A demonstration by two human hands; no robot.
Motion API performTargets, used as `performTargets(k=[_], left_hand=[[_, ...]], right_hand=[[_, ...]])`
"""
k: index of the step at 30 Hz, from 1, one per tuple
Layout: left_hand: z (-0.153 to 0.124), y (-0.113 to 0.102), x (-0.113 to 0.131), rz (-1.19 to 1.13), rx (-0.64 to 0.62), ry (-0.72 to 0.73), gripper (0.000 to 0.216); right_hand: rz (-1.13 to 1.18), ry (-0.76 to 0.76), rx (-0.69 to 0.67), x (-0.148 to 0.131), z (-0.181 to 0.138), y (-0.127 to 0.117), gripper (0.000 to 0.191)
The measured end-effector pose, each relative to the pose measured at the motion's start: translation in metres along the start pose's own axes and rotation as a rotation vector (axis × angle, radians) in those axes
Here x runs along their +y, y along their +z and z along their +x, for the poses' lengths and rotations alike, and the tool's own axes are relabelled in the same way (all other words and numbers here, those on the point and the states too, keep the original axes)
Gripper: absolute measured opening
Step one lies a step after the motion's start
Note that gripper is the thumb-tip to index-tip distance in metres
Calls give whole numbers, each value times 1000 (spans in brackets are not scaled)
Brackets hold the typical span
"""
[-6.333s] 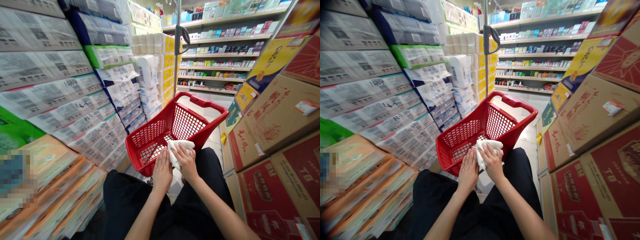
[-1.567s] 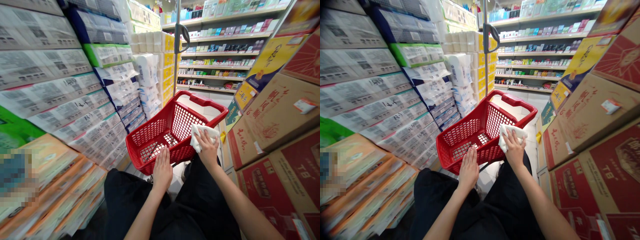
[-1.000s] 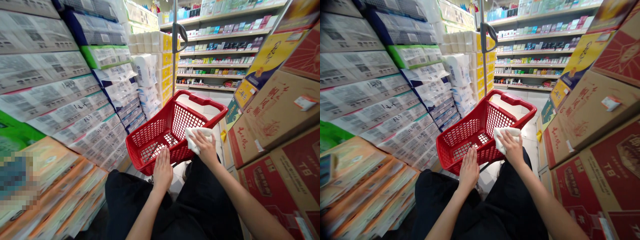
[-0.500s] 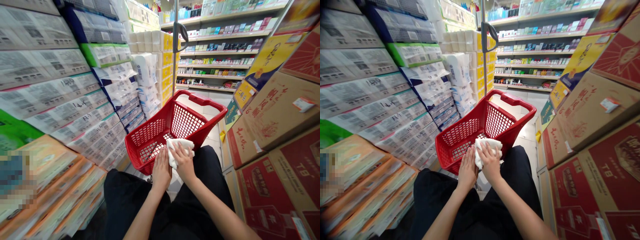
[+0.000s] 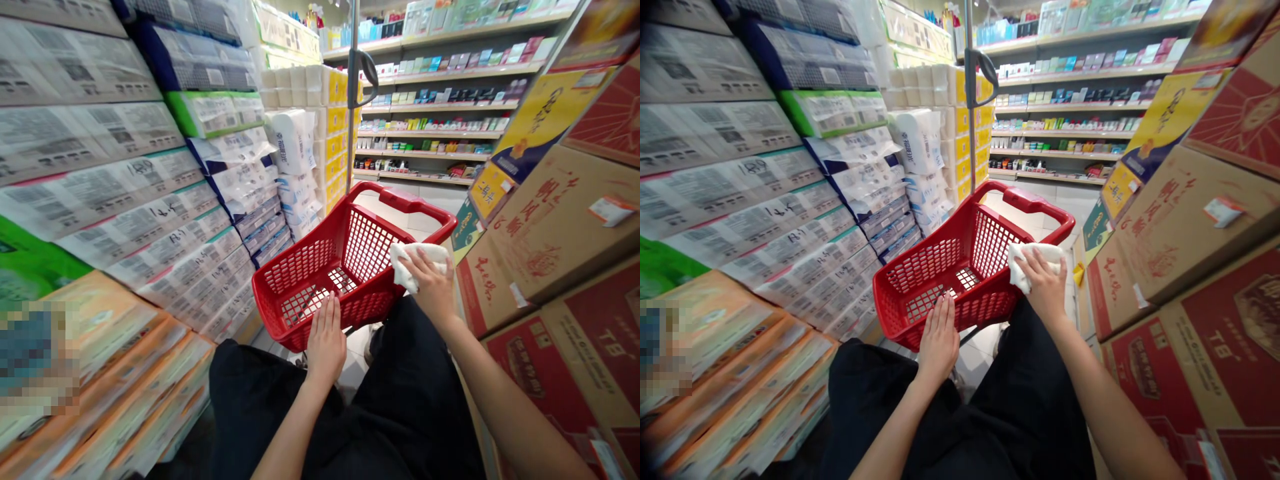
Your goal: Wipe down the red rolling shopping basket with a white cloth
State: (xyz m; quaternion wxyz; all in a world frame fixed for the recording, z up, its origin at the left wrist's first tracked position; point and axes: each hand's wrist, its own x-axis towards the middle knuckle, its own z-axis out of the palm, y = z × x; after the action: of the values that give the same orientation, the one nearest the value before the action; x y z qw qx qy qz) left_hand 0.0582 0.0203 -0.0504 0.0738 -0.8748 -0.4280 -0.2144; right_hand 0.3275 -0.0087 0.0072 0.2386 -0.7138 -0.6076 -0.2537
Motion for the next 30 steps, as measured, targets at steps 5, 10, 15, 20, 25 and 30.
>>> performTargets(k=[5, 10, 15, 20, 25, 30], left_hand=[[-1, 1, 0, -5, -1, -1, 77], [-2, 3, -2, -25, -7, 12, 80], [-3, 1, -3, -45, -8, 21, 77], [-1, 0, -1, -15, -16, 1, 80], [0, 0, 0, 1, -2, 12, 81], [0, 3, 0, 0, 4, -2, 82]], right_hand=[[47, 92, 8, -38, -11, 14, 44], [241, 0, -101, -121, -41, 27, 48], [295, -91, -108, -135, -49, 28, 51], [208, -180, -118, -70, -30, 16, 48], [63, -51, -23, 2, -2, 3, 43], [84, 95, 40, -19, -6, 15, 47]])
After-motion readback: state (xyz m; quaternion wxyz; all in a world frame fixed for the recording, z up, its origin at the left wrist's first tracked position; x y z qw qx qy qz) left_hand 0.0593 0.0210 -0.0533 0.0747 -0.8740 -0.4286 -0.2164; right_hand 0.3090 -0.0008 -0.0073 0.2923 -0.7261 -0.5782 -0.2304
